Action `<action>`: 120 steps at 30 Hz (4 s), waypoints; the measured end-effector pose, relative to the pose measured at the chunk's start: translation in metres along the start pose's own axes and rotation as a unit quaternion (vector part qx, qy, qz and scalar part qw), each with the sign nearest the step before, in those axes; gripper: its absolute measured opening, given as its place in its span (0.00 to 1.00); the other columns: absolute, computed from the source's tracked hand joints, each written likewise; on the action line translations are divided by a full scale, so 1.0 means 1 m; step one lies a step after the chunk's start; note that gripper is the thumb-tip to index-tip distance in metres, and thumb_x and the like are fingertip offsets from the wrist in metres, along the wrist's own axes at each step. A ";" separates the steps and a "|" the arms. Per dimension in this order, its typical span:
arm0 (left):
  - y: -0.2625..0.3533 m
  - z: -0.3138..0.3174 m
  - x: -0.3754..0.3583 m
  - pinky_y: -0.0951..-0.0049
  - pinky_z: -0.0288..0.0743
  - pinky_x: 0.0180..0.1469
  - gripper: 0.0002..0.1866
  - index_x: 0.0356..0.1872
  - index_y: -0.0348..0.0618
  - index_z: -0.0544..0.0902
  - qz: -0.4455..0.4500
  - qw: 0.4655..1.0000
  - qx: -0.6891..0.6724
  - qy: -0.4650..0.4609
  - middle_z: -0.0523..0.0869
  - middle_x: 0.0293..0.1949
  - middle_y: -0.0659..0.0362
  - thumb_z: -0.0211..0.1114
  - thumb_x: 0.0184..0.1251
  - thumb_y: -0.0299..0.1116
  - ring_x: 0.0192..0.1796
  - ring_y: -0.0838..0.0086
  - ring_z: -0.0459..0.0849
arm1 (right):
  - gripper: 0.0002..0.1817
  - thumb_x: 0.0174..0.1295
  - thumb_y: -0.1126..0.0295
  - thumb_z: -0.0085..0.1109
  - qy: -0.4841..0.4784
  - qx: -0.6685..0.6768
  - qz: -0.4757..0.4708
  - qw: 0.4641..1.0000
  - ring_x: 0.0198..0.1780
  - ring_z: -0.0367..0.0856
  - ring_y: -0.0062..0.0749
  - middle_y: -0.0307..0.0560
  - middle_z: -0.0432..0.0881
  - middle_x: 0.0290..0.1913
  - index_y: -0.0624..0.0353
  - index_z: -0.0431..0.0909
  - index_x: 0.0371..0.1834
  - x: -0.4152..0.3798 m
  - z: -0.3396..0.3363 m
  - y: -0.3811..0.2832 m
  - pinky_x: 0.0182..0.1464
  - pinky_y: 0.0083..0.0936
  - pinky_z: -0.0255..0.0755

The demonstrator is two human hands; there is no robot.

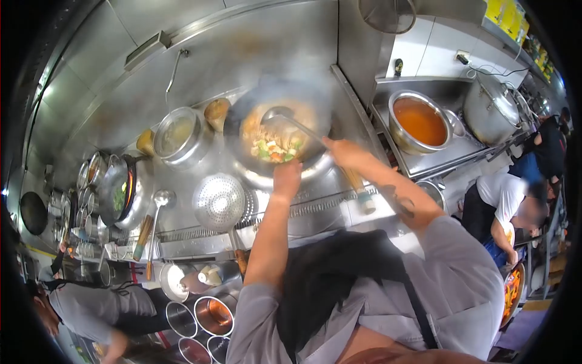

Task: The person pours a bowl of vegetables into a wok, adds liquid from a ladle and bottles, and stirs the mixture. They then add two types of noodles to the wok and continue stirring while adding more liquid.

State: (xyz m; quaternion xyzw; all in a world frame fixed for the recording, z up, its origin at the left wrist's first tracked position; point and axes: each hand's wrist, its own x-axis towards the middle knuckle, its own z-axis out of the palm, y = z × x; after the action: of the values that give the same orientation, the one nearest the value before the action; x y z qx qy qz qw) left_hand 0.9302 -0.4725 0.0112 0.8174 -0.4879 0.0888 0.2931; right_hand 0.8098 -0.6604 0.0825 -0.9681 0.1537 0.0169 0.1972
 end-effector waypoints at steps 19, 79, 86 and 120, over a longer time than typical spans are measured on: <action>0.002 0.007 0.004 0.50 0.75 0.38 0.13 0.31 0.41 0.79 -0.026 0.998 0.046 -0.032 0.84 0.27 0.46 0.55 0.70 0.39 0.32 0.48 0.83 | 0.32 0.65 0.70 0.51 0.058 0.138 -0.055 0.987 0.25 0.81 0.43 0.65 0.83 0.39 0.59 0.57 0.73 -0.043 0.016 0.057 0.34 0.36 0.77; 0.174 0.295 -0.200 0.49 0.65 0.61 0.30 0.54 0.34 0.76 -0.023 0.933 -0.055 -0.354 0.79 0.53 0.40 0.63 0.42 0.28 0.56 0.43 0.76 | 0.28 0.61 0.67 0.54 -0.037 0.375 0.037 0.926 0.45 0.80 0.57 0.65 0.80 0.42 0.61 0.62 0.65 -0.107 0.094 0.129 0.49 0.46 0.73; 0.174 0.276 -0.186 0.53 0.60 0.69 0.32 0.57 0.33 0.70 -0.141 0.853 -0.113 -0.490 0.74 0.58 0.40 0.63 0.46 0.31 0.65 0.47 0.68 | 0.23 0.64 0.65 0.53 -0.040 0.388 0.050 0.919 0.32 0.84 0.48 0.56 0.82 0.33 0.52 0.63 0.63 -0.119 0.066 0.114 0.35 0.41 0.79; 0.180 0.286 -0.187 0.57 0.61 0.68 0.38 0.63 0.34 0.65 0.088 0.877 -0.046 -0.471 0.73 0.60 0.41 0.66 0.46 0.31 0.65 0.50 0.70 | 0.27 0.62 0.66 0.53 -0.043 0.313 0.038 0.948 0.46 0.79 0.62 0.69 0.80 0.43 0.66 0.62 0.62 -0.108 0.076 0.125 0.51 0.48 0.71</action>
State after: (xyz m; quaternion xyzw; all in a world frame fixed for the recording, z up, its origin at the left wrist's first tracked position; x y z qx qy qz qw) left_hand 0.6422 -0.5583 -0.2314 0.7021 -0.6415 -0.3038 0.0574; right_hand 0.6710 -0.7088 -0.0243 -0.8497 0.1791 0.0168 0.4956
